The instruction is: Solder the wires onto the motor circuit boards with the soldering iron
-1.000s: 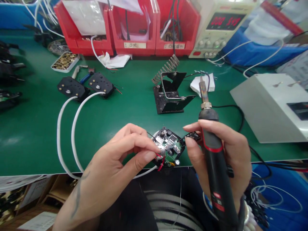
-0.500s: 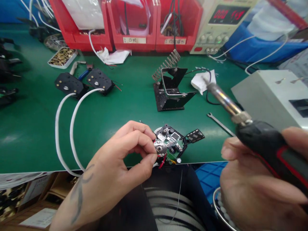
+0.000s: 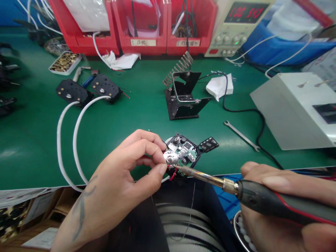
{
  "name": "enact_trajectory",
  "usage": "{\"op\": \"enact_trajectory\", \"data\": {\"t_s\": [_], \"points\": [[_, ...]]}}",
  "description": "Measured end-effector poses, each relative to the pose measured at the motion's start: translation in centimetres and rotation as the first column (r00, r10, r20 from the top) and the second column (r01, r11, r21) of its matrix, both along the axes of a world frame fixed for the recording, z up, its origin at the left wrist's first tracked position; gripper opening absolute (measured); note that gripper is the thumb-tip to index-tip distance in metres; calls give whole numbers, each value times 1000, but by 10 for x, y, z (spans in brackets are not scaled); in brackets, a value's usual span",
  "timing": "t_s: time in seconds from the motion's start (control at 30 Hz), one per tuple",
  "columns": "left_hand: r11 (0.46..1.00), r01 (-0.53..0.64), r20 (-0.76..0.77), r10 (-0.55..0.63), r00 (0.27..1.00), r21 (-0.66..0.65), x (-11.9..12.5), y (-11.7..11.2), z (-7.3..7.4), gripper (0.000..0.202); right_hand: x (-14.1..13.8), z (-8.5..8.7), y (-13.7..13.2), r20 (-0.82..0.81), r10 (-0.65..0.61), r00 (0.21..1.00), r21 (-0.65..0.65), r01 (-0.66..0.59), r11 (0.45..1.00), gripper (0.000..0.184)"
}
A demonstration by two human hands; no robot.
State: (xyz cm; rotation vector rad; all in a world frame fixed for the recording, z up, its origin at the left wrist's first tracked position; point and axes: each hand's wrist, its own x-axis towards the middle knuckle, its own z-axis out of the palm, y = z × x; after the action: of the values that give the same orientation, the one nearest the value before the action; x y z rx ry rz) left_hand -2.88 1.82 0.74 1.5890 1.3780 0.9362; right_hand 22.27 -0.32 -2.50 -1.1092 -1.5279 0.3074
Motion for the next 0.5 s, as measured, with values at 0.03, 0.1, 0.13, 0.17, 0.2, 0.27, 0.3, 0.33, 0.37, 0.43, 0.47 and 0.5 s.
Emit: {"op": "enact_trajectory", "data": {"t_s": [0.03,0.1,0.13,0.17,0.2,0.27,0.3,0.33,0.37,0.43,0.47,0.5], "points": [[1000,-5,4,5,1000,-3,0,0,0,12,2,0,-1,6,-1,1000,4,1,1000,33],[1000,-3,11,3,1000,-9,-1,-1,0,11,2,1,-3,11,1,1000,10,-1,1000,33],[1000,1,10,-1,1000,-10,-1,-2,-1,11,0,2,-3,12,1,1000,11,-1,1000,32],[1000,6,7,-6,1000,-12,-2,-2,-1,12,-3,4,-4,14,-1,1000,10,1,1000,32],[1000,9,6,-9,1000,-11,-2,-3,-1,12,-7,6,-4,18,-5,1000,5,5,1000,31],[1000,10,8,-10,1000,-10,-2,-3,-2,12,-16,9,-3,23,-23,999,-32,24,999,30],[1000,6,11,-6,1000,-9,-2,-3,-2,12,-20,10,-3,21,-39,999,-62,41,997,31],[1000,3,14,-3,1000,-8,-2,-3,-2,12,-22,11,-3,18,-53,998,-92,54,994,31],[1000,1,17,-1,1000,-10,-2,-2,-2,12,-24,11,-2,13,-66,998,-116,67,991,32],[1000,0,18,1,1000,-14,-1,-1,-2,11,-25,10,-2,-5,-73,997,-129,72,989,30],[1000,-1,16,1,1000,-18,-1,-1,-2,11,-25,10,-3,-6,-66,998,-129,65,990,28],[1000,2,15,-2,1000,-21,-1,-1,-3,11,-24,11,-4,-3,-58,998,-130,57,990,27]]}}
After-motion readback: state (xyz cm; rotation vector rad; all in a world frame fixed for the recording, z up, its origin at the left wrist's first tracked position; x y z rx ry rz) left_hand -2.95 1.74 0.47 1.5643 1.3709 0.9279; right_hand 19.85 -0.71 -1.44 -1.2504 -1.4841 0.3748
